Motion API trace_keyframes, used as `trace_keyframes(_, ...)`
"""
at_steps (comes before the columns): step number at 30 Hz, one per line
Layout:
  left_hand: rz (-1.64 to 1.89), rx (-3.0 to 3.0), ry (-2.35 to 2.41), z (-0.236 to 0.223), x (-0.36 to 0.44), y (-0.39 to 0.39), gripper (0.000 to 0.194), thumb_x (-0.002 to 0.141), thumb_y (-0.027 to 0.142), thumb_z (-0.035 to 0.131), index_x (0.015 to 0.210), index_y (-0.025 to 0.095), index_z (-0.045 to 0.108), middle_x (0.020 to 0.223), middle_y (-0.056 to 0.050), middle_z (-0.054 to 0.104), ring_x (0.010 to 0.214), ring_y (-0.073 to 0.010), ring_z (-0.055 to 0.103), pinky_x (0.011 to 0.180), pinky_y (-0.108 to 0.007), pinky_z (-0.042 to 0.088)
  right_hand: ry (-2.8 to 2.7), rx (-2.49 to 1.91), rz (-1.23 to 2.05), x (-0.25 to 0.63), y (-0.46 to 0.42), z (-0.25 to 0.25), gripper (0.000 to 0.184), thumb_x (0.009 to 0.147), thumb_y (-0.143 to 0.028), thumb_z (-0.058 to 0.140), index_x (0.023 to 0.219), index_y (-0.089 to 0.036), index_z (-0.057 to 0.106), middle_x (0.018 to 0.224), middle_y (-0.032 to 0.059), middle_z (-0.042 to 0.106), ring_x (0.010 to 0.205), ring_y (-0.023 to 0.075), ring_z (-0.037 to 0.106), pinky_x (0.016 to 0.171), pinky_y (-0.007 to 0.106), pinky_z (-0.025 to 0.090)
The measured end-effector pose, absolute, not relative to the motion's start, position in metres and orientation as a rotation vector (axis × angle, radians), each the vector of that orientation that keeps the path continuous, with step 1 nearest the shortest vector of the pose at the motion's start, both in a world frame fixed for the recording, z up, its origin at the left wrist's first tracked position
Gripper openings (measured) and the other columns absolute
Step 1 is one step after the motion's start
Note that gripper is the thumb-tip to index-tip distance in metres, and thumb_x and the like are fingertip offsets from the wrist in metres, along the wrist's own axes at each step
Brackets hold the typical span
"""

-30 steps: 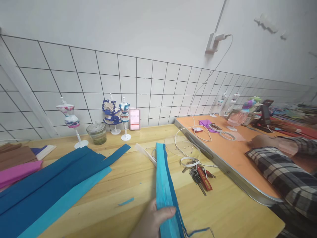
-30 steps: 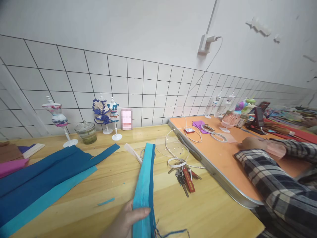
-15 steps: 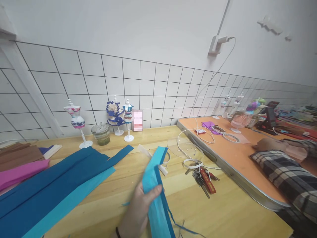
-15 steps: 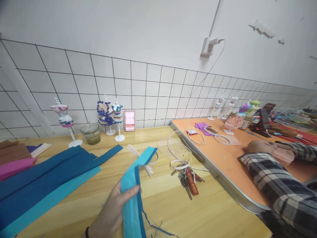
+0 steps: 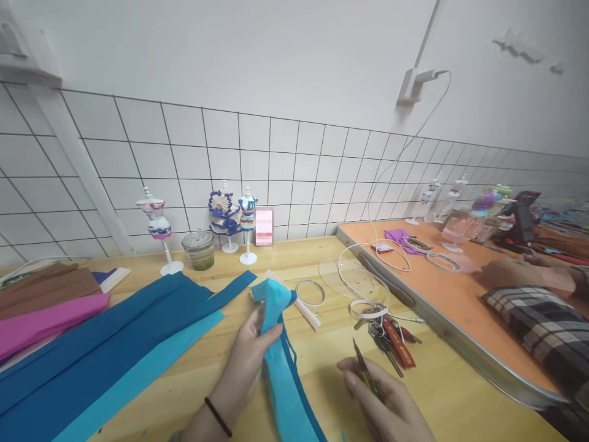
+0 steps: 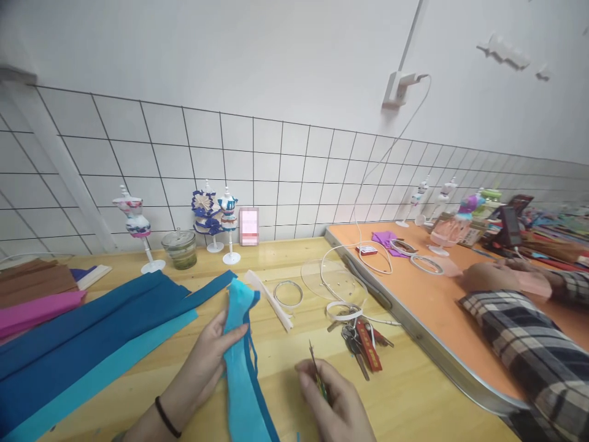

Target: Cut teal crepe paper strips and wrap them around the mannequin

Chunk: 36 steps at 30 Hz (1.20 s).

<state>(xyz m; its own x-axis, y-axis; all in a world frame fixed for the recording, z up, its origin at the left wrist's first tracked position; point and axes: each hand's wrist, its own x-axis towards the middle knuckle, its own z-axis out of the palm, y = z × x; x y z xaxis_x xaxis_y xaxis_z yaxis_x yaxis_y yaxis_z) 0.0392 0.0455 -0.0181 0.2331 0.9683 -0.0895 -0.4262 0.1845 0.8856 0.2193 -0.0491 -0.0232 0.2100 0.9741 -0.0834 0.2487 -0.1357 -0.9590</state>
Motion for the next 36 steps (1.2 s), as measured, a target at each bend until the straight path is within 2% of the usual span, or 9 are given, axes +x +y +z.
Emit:
trace_keyframes(3, 1.14, 0.839, 0.798, -0.028, 0.041, 0.048, 0.035, 0.068, 0.019, 0.068, 0.103, 0.018, 0.061, 0.111, -0.006, 0.065, 0.106, -0.0235, 0.055, 0.082, -0.027, 0.046, -1.186, -1.447, 1.191, 0.206, -0.02, -0.023, 0.043, 0.074, -0.056, 0.052, 0.092, -0.019, 0.063, 0.077, 0.0026, 0.064, 0.039, 0.0077, 0.042, 0.036, 0.021, 0.033)
trace_keyframes(5, 1.122, 0.818, 0.82, -0.033, 0.041, 0.048, 0.031, 0.068, 0.022, 0.068, 0.098, 0.017, 0.063, 0.087, -0.005, 0.071, 0.084, -0.022, 0.063, 0.071, -0.029, 0.049, -1.209, -1.271, 1.306, 0.195, -0.004, -0.027, 0.042, 0.074, -0.053, 0.056, 0.096, -0.019, 0.064, 0.085, 0.0045, 0.066, 0.062, 0.0143, 0.057, 0.055, 0.023, 0.044)
trace_keyframes(8, 1.127, 0.784, 0.847, -0.034, 0.037, 0.048, 0.019, 0.068, 0.028, 0.068, 0.082, 0.015, 0.065, 0.061, -0.002, 0.067, 0.056, -0.018, 0.06, 0.054, -0.029, 0.048, -1.263, -1.105, 1.436, 0.182, 0.012, -0.034, 0.038, 0.069, -0.047, 0.066, 0.091, -0.016, 0.067, 0.081, 0.0036, 0.066, 0.078, 0.0172, 0.058, 0.073, 0.026, 0.043)
trace_keyframes(12, 1.245, 0.764, 0.842, -0.017, 0.027, 0.048, 0.014, 0.072, 0.03, 0.065, 0.07, 0.016, 0.063, 0.064, -0.002, 0.066, 0.059, -0.0158, 0.058, 0.057, -0.026, 0.048, -1.273, -1.138, 1.476, 0.179, 0.02, -0.035, 0.031, 0.062, -0.036, 0.074, 0.081, -0.013, 0.064, 0.061, -0.0046, 0.057, 0.052, 0.0069, 0.049, 0.056, 0.019, 0.041)
trace_keyframes(17, 1.394, 0.728, 0.878, 0.028, 0.005, 0.056, 0.013, 0.07, 0.025, 0.067, 0.071, 0.015, 0.06, 0.059, 0.001, 0.064, 0.053, -0.0108, 0.057, 0.052, -0.02, 0.048, -1.289, -1.205, 1.724, 0.185, 0.027, -0.007, 0.032, 0.066, -0.035, 0.07, 0.088, -0.016, 0.057, 0.062, -0.0065, 0.06, 0.026, -0.0015, 0.024, 0.028, 0.017, 0.017)
trace_keyframes(24, 1.454, 0.902, 0.938, 0.098, -0.037, 0.086, 0.013, 0.071, 0.019, 0.065, 0.082, 0.018, 0.057, 0.061, 0.001, 0.063, 0.051, -0.0146, 0.061, 0.048, -0.028, 0.054, -1.29, -1.012, 1.828, 0.193, 0.059, 0.027, 0.022, 0.074, -0.028, 0.065, 0.089, -0.015, 0.055, 0.06, -0.006, 0.056, 0.031, -0.0015, 0.022, 0.031, 0.016, 0.014)
trace_keyframes(28, 1.57, 1.101, 0.926, 0.129, -0.052, 0.09, 0.018, 0.07, 0.019, 0.065, 0.086, 0.02, 0.055, 0.065, 0.002, 0.06, 0.054, -0.0131, 0.059, 0.046, -0.024, 0.053, -1.315, -0.94, 1.783, 0.199, 0.067, 0.043, 0.017, 0.077, -0.03, 0.062, 0.075, -0.016, 0.053, 0.056, -0.0078, 0.05, 0.032, -0.001, 0.019, 0.032, 0.017, 0.015)
trace_keyframes(33, 1.531, 1.075, 0.991, 0.114, -0.046, 0.076, 0.027, 0.069, 0.02, 0.067, 0.093, 0.021, 0.054, 0.069, 0.001, 0.061, 0.051, -0.0127, 0.059, 0.045, -0.025, 0.053, -1.341, -0.991, 1.7, 0.208, 0.066, 0.041, 0.019, 0.078, -0.031, 0.062, 0.072, -0.016, 0.053, 0.053, -0.008, 0.048, 0.033, -0.0001, 0.022, 0.033, 0.017, 0.015)
trace_keyframes(36, 1.368, 0.837, 1.03, 0.082, -0.034, 0.064, 0.016, 0.071, 0.019, 0.064, 0.084, 0.019, 0.055, 0.067, 0.0, 0.062, 0.052, -0.014, 0.06, 0.048, -0.027, 0.053, -1.316, -1.051, 1.651, 0.205, 0.065, 0.027, 0.019, 0.077, -0.034, 0.062, 0.079, -0.016, 0.055, 0.053, -0.0087, 0.049, 0.032, -0.0002, 0.021, 0.032, 0.016, 0.015)
